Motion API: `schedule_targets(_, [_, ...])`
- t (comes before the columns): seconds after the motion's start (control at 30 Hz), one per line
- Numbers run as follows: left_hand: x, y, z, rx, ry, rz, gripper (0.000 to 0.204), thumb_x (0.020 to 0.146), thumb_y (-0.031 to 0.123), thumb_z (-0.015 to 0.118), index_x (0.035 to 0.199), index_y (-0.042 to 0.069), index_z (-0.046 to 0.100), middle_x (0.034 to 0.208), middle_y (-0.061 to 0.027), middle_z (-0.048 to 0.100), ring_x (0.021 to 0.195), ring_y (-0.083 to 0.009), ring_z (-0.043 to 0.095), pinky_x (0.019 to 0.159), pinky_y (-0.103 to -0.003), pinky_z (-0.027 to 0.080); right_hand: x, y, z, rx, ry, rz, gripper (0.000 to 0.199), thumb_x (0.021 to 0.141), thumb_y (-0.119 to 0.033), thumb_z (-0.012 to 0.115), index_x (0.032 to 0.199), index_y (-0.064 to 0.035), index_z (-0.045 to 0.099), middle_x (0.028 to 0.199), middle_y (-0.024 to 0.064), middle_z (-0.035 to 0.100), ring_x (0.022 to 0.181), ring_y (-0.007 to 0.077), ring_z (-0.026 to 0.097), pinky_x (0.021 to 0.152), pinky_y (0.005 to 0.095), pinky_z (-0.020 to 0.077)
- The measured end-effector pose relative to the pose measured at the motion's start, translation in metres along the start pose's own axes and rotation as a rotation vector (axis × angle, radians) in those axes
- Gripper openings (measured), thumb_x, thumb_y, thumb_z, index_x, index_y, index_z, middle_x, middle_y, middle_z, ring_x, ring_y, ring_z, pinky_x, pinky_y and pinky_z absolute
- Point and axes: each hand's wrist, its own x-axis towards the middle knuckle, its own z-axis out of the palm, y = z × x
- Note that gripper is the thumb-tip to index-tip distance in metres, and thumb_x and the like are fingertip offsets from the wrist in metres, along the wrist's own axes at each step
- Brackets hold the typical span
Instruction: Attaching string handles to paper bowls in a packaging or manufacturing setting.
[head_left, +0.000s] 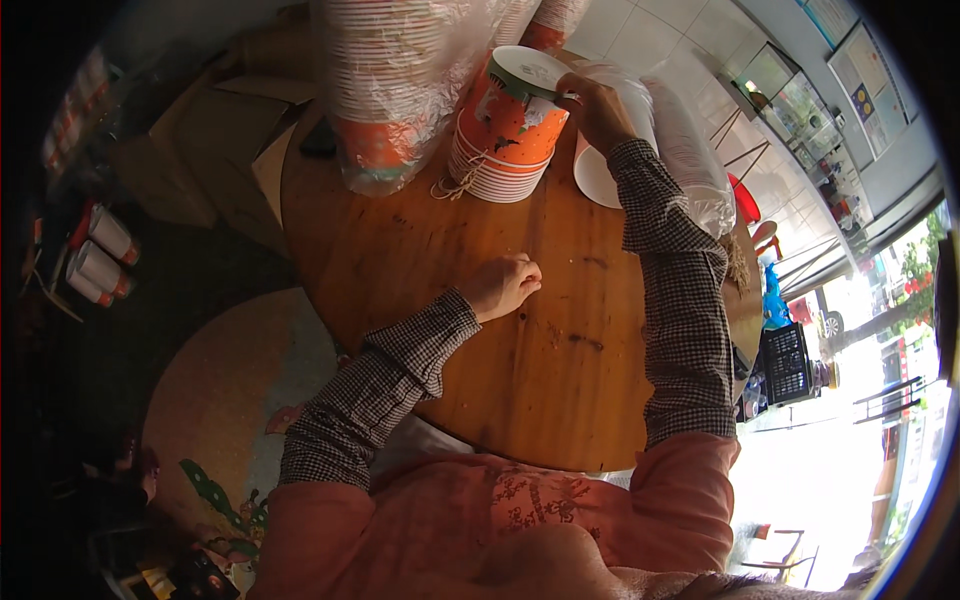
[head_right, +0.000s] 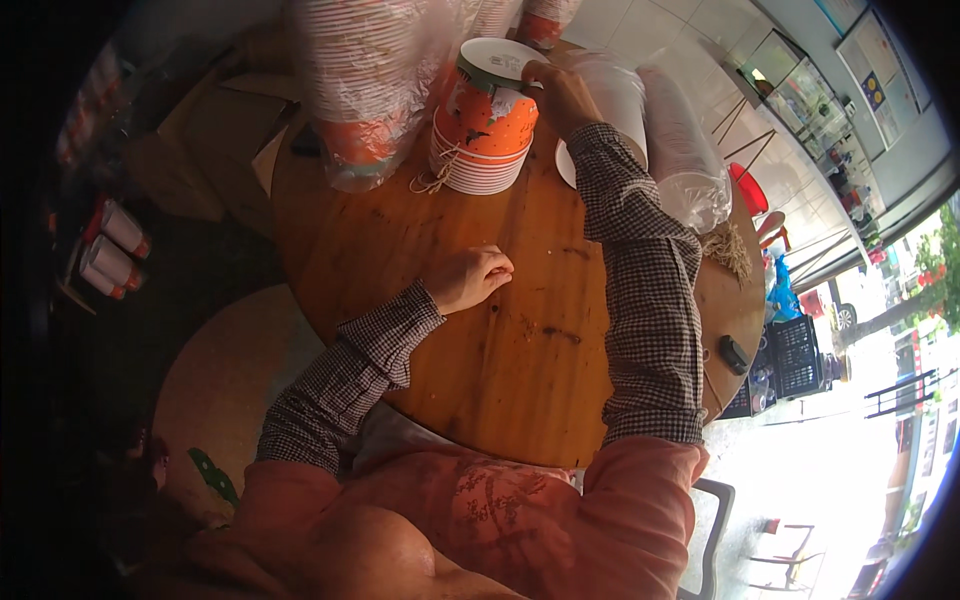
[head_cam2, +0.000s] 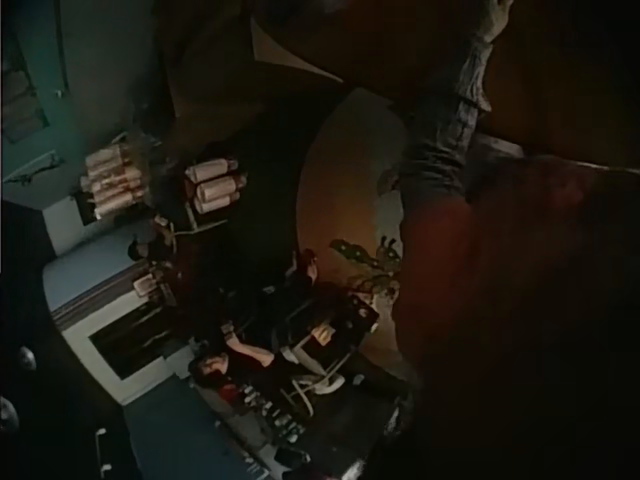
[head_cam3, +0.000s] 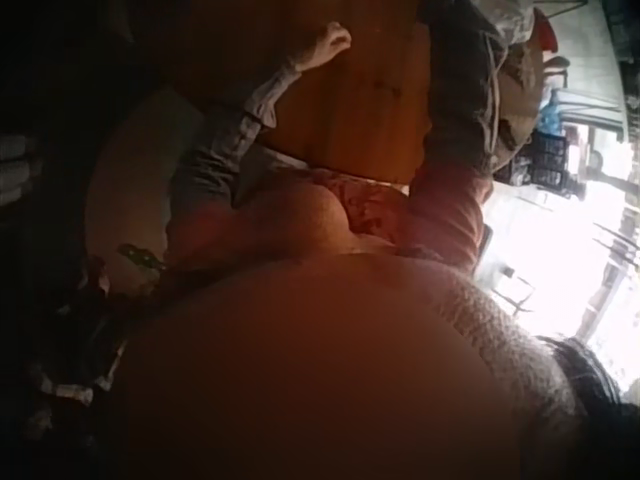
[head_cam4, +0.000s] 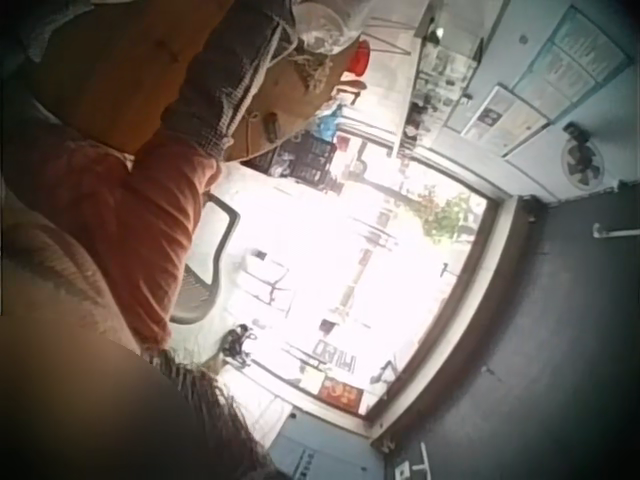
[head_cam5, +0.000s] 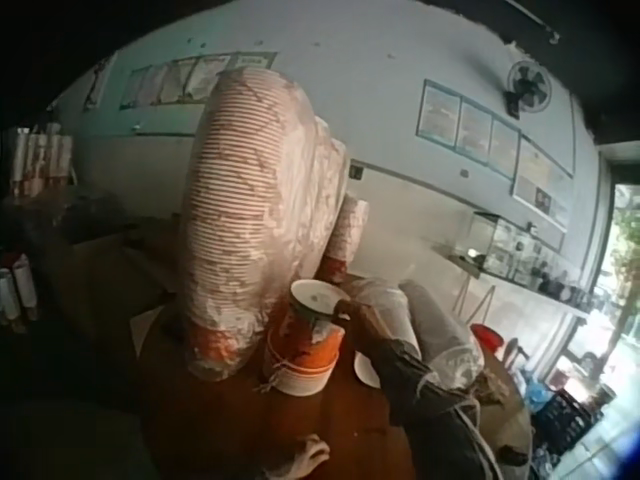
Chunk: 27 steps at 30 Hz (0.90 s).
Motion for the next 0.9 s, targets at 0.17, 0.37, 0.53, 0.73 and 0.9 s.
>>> schedule_targets(0.17, [0.0,0.003,-0.001,0.024,-0.008,-0.016,0.012,0.085,0.013,0.063,0.086,0.001,0.061,0.085,-0.0101,0.062,0.078,-0.027,0.062,0.068,-0.035,0.051,-0.004,-0.001,0.004,0.007,-0.009,-0.008,0.018,0.081,-0.007,0.066,0.096,-0.006,0.058,0.093,0.0183,0.066,0.088,0.0353,0.064,0.076,0.0381,0.0494])
schedule_targets(0.37, [0.002,-0.003,0.002,0.013,0.023,0.039,0.011,0.084,0.011,0.064,0.087,0.001,0.061,0.085,-0.0101,0.063,0.076,-0.0259,0.062,0.067,-0.035,0.051,-0.009,-0.001,0.01,0.013,0.018,0.029,0.019,0.082,-0.007,0.065,0.1,-0.0055,0.059,0.097,0.0182,0.066,0.093,0.0363,0.063,0.079,0.0384,0.0493])
schedule_targets(0.53, [-0.001,0.001,-0.006,0.019,0.007,-0.071,0.012,0.085,0.011,0.065,0.09,0.001,0.062,0.085,-0.0102,0.063,0.075,-0.0232,0.063,0.066,-0.031,0.051,-0.02,-0.014,-0.02,0.016,0.31,-0.086,0.023,0.081,-0.01,0.063,0.104,-0.0066,0.061,0.098,0.0158,0.065,0.094,0.0361,0.062,0.079,0.0401,0.0502])
schedule_targets(0.73, [0.011,-0.008,0.006,-0.173,0.15,-0.085,0.015,0.086,0.011,0.063,0.095,-0.001,0.06,0.089,-0.0137,0.062,0.077,-0.0253,0.064,0.069,-0.033,0.052,-0.129,0.049,-0.01,-0.026,0.399,0.473,0.029,0.081,-0.013,0.065,0.108,-0.0034,0.058,0.111,0.0199,0.059,0.097,0.0341,0.06,0.082,0.0407,0.0489])
schedule_targets(0.9, [0.056,-0.04,0.035,-0.149,0.166,-0.216,0.043,0.084,0.005,0.064,0.125,0.0,0.05,0.118,-0.0152,0.058,0.09,-0.0218,0.065,0.075,-0.03,0.053,-0.175,0.111,0.009,-0.354,0.685,0.414,0.049,0.079,-0.011,0.067,0.124,-0.005,0.049,0.112,0.0195,0.055,0.097,0.036,0.057,0.085,0.0428,0.047])
